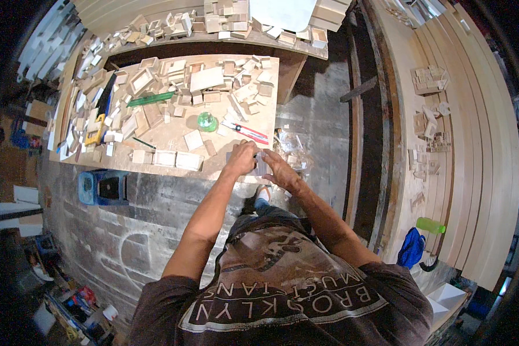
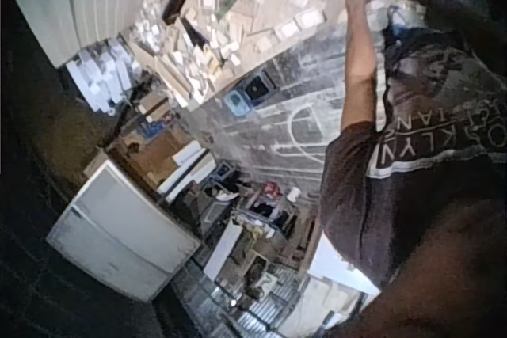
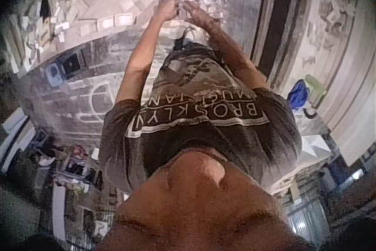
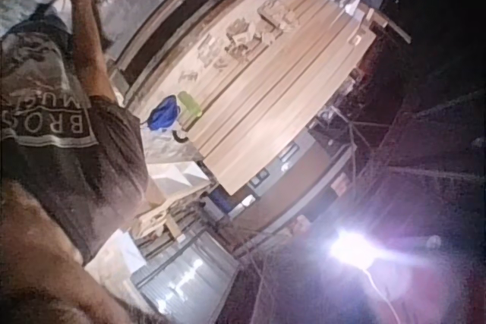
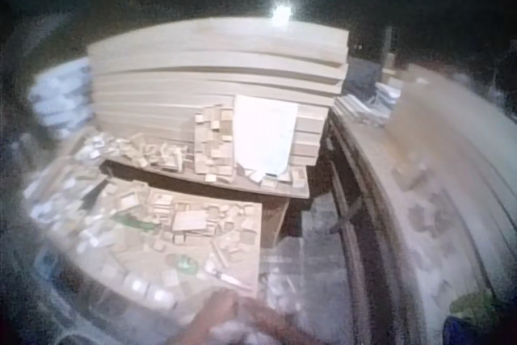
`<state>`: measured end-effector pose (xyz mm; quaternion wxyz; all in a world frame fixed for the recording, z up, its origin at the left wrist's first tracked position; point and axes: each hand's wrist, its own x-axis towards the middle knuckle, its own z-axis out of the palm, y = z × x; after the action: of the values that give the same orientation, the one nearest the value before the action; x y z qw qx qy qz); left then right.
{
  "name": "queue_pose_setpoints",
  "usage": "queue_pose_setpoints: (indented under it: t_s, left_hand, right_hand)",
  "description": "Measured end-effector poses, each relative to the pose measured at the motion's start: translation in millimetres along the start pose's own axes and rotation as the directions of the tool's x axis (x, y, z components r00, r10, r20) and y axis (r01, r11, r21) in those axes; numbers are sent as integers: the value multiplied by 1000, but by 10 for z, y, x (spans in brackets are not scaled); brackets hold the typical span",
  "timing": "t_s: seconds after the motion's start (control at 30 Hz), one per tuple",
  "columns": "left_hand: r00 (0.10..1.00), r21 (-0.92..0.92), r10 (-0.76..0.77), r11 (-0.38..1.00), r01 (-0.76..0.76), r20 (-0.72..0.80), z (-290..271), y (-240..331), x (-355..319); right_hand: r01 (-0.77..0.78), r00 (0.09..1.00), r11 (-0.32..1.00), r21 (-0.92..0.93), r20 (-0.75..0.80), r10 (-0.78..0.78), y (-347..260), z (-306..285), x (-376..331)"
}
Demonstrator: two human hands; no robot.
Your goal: The person glues and fits together several small wooden blocks and pieces on a workbench, using a ruler to check alignment.
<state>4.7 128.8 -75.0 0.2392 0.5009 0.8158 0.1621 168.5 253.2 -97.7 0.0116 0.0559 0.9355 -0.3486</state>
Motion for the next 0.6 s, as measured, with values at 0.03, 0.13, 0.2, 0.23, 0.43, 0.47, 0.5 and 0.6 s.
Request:
queue_pose_setpoints:
  t_s: [0.03,0.13,0.2,0.23,0.43,0.47,0.5,0.6]
  left_hand:
    - [1000,3,-7,1000,7,4,-1,-5,2]
    - [999,8,32,999,-32,-8,-10,-7,8]
    - [999,-3,43,999,-43,-23,7,-30,-8]
    - [998,-9,47,999,-48,-32,15,-44,-20]
    - [998,0,60,998,-60,-32,-16,-37,-6]
    - [998,8,63,998,-63,-21,-18,-52,-2]
    - [998,16,66,998,-66,-11,-19,-64,4]
    - [999,28,45,999,-46,21,-31,-64,1]
  right_hand:
    - [3,1000,1000,1,1,-3,-23,-18,4]
    - [20,1000,1000,24,-14,-20,-13,-27,4]
    - [26,999,999,24,-23,-25,4,4,-1]
    - [30,999,999,24,-27,-29,12,21,-2]
    - [247,955,966,80,-189,-228,360,285,13]
    - [189,973,981,51,-145,-180,320,262,29]
    - [132,986,991,19,-103,-129,279,236,36]
    - [46,998,999,-3,-49,-46,160,153,31]
